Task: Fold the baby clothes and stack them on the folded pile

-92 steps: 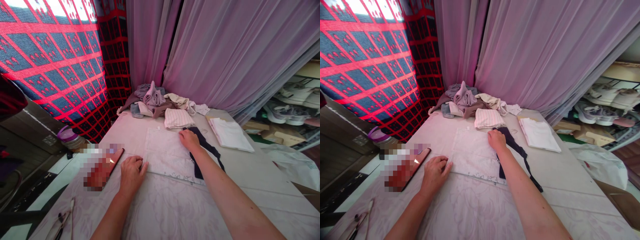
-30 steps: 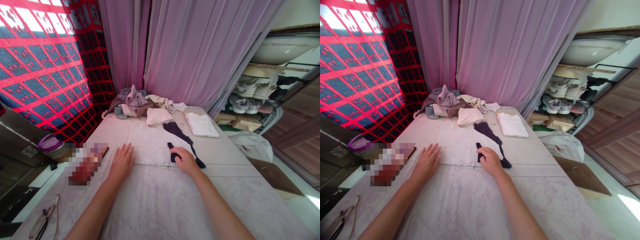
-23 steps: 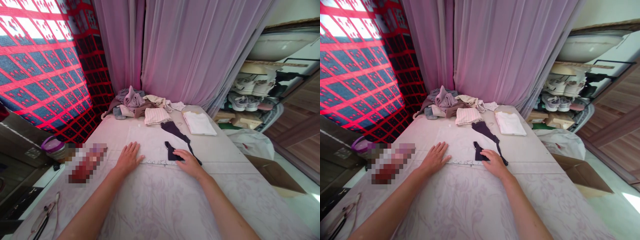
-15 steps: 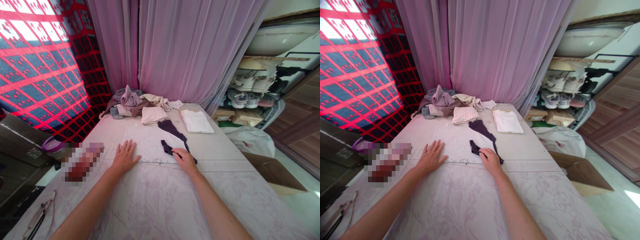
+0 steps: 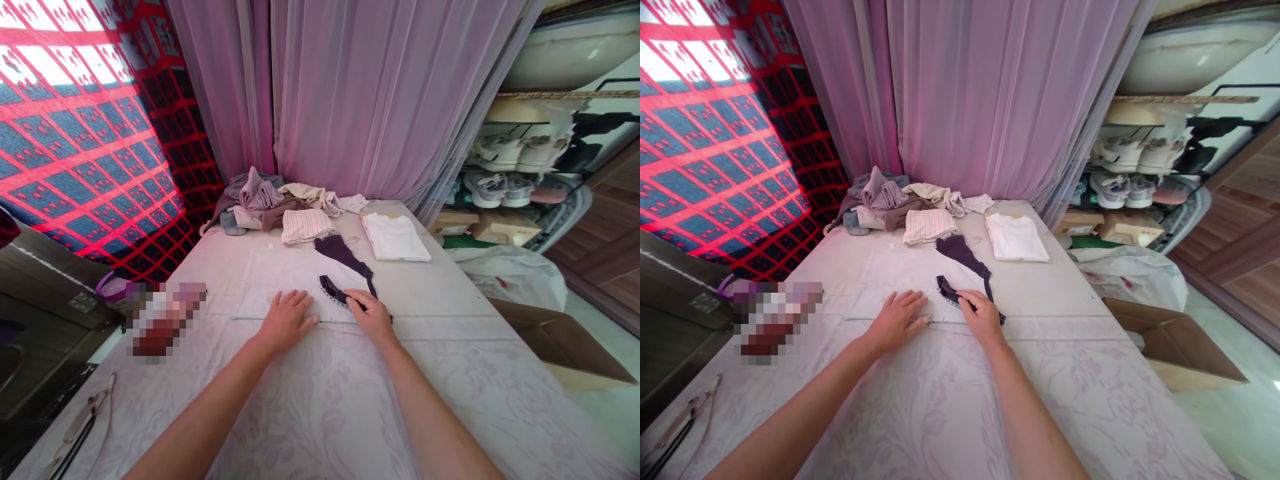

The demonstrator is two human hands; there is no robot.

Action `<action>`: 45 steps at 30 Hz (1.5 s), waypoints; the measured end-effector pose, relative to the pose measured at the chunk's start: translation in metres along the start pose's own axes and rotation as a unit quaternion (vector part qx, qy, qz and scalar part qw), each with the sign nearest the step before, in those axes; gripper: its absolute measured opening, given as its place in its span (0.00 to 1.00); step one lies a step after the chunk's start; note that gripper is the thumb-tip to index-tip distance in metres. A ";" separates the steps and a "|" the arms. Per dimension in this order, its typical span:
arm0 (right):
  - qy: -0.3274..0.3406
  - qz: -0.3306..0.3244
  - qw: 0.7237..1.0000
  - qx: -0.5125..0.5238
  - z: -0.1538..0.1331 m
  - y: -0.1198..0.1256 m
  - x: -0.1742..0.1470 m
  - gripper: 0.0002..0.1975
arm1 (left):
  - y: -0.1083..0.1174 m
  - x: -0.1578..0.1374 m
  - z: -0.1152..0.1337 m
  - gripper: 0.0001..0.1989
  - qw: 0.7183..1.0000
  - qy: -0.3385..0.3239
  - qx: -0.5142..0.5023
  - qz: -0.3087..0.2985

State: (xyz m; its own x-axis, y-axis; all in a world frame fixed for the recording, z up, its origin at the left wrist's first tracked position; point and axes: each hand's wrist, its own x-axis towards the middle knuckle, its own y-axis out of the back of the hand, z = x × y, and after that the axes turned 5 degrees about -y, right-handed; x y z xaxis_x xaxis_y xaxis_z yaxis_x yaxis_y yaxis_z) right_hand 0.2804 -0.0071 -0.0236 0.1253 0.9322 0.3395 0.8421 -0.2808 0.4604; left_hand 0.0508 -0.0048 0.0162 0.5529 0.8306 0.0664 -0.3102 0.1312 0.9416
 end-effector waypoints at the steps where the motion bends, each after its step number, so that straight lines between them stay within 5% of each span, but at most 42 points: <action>1: 0.015 -0.011 1.000 -0.007 -0.002 0.000 -0.001 0.13 | 0.001 0.007 0.003 0.24 0.999 0.022 -0.039 0.016; 6: 0.095 -0.035 0.992 -0.075 -0.005 0.001 -0.005 0.12 | -0.008 0.044 0.014 0.27 0.958 0.141 -0.248 0.025; 12: 0.170 -0.047 0.970 -0.166 -0.007 0.000 -0.008 0.09 | -0.010 0.054 0.018 0.18 0.978 0.131 -0.164 -0.003; 18: 0.122 0.067 0.974 -0.180 -0.007 0.011 -0.003 0.12 | -0.001 0.048 0.024 0.16 0.984 0.138 -0.108 0.013; 21: 0.103 0.066 0.970 -0.208 -0.004 0.013 -0.003 0.09 | -0.001 0.053 0.032 0.17 0.996 0.041 -0.067 0.047; 24: 0.077 0.012 0.965 -0.251 -0.004 0.012 -0.005 0.08 | -0.010 0.060 0.037 0.21 0.998 -0.063 -0.013 0.007; 28: 0.043 -0.008 0.964 -0.261 -0.004 0.013 -0.006 0.07 | -0.027 0.062 0.030 0.29 0.996 -0.038 0.047 -0.070; 34: -0.020 -0.028 0.971 -0.237 -0.005 0.022 -0.003 0.07 | -0.036 0.057 0.022 0.32 0.995 -0.040 0.076 -0.053; 39: 0.014 0.017 0.972 -0.234 -0.014 0.014 -0.004 0.09 | -0.036 0.057 0.024 0.32 0.995 -0.040 0.086 -0.040; 45: 0.008 -0.026 0.946 -0.324 -0.013 0.004 -0.010 0.10 | -0.036 0.055 0.024 0.31 0.995 -0.041 0.080 -0.033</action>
State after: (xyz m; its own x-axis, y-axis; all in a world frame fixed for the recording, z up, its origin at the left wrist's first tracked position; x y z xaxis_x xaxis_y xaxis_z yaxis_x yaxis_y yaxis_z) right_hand 0.2760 -0.0201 -0.0144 0.0803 0.9469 0.3114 0.3486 -0.3194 0.8812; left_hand 0.1113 0.0236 -0.0065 0.6311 0.7754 0.0230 -0.1476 0.0910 0.9848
